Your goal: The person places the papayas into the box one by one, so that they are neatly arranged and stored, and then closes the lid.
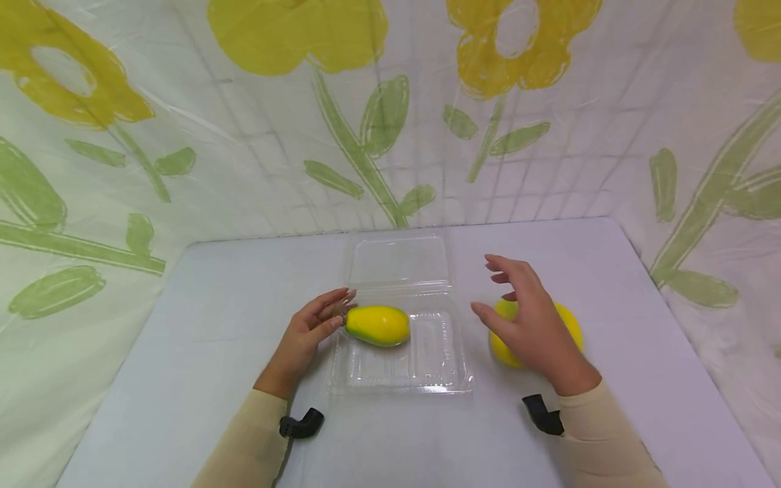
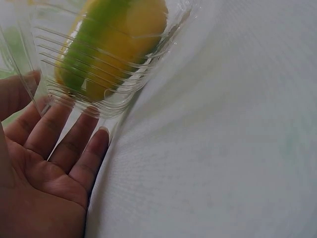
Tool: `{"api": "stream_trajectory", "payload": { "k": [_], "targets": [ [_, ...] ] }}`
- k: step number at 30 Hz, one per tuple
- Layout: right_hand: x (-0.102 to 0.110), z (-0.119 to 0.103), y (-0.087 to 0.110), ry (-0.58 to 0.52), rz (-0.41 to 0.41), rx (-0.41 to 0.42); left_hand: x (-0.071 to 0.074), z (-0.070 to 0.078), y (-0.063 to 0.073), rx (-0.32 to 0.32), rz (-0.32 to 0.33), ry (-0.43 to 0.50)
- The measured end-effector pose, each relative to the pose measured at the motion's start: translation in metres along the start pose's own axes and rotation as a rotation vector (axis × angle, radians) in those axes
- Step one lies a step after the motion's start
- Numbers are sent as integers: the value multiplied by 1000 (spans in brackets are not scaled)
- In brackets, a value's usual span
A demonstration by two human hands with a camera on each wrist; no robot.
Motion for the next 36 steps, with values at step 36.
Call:
{"api": "stream_trajectory", "payload": {
  "k": [36],
  "targets": [
    [62,59,49,151,89,-201,0,1,0,-25,-5,-2]
  ]
}}
Point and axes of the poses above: each hand's wrist, its own y-axis away from the middle knuckle, its own x-axis out of the back of the hand, z = x × y, the point moved 6 cm from there along -y, towards the middle knuckle, and after that the axes turned 1 degree about -z, right-handed, at the moved point
